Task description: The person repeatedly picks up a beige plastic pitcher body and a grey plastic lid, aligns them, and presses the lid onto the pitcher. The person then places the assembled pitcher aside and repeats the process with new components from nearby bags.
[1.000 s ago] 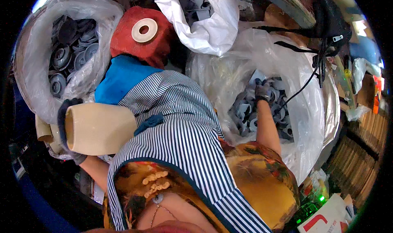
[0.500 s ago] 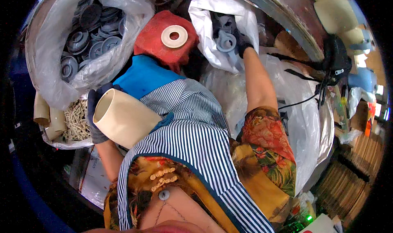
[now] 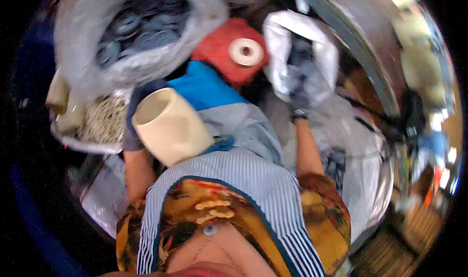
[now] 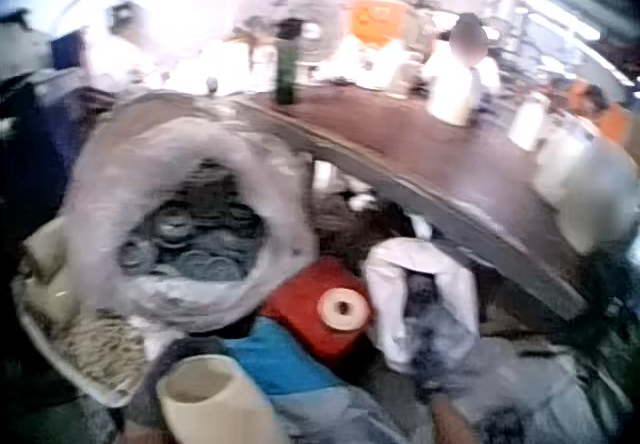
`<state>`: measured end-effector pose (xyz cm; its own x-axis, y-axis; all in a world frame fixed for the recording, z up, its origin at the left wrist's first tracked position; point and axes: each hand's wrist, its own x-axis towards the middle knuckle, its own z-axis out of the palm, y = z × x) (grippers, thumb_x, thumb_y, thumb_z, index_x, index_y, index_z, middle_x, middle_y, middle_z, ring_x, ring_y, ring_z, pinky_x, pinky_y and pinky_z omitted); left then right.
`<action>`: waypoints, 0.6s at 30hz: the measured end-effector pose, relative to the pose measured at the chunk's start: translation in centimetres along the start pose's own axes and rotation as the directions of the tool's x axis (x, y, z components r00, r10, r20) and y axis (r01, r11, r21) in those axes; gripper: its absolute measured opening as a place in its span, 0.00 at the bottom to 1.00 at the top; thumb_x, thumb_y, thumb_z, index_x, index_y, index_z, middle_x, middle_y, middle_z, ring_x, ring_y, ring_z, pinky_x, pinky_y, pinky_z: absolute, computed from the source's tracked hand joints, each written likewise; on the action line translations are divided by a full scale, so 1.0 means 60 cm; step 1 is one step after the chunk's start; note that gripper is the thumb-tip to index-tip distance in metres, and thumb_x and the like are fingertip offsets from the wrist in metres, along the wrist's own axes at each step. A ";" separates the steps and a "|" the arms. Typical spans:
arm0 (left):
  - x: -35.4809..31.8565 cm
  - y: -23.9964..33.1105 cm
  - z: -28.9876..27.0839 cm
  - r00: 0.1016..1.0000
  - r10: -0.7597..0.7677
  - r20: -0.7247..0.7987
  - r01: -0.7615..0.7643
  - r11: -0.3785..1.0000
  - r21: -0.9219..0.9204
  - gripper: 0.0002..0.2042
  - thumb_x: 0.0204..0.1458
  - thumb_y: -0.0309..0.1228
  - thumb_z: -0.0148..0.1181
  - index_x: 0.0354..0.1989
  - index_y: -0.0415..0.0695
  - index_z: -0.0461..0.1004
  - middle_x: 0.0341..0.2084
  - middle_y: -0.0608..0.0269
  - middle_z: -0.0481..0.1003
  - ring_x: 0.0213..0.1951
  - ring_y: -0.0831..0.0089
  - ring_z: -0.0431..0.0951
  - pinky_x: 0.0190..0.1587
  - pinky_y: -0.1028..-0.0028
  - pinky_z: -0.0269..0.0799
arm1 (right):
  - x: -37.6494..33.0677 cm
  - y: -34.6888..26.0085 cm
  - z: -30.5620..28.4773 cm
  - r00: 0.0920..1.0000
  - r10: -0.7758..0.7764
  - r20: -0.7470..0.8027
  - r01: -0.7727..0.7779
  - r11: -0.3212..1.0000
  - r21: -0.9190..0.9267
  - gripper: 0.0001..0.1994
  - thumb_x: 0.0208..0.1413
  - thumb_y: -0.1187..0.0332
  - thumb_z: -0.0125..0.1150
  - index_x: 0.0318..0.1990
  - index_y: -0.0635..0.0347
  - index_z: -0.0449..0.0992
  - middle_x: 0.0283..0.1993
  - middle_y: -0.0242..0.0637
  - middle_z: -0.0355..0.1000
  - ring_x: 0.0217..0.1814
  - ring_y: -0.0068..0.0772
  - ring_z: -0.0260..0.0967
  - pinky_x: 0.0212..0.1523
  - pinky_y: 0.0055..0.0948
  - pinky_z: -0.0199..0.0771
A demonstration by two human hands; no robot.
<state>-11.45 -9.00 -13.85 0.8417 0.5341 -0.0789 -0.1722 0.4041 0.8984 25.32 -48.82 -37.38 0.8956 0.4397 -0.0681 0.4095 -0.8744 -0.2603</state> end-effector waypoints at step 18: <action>-0.009 -0.004 -0.037 0.986 0.154 0.061 -0.155 0.719 0.678 0.25 0.63 0.35 0.48 0.66 0.37 0.56 0.55 0.48 0.71 0.54 0.62 0.75 0.59 0.64 0.69 | -0.104 -0.630 -0.366 0.683 -0.373 0.628 -0.601 0.200 0.773 0.19 0.63 0.47 0.54 0.38 0.55 0.72 0.18 0.21 0.54 0.16 0.15 0.49 0.17 0.20 0.49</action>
<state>-13.00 -7.77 -14.98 0.8348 0.5435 0.0874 0.0930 -0.2957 0.9507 8.07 -23.01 -5.97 0.3500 0.7553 -0.5541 -0.5911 -0.2808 -0.7562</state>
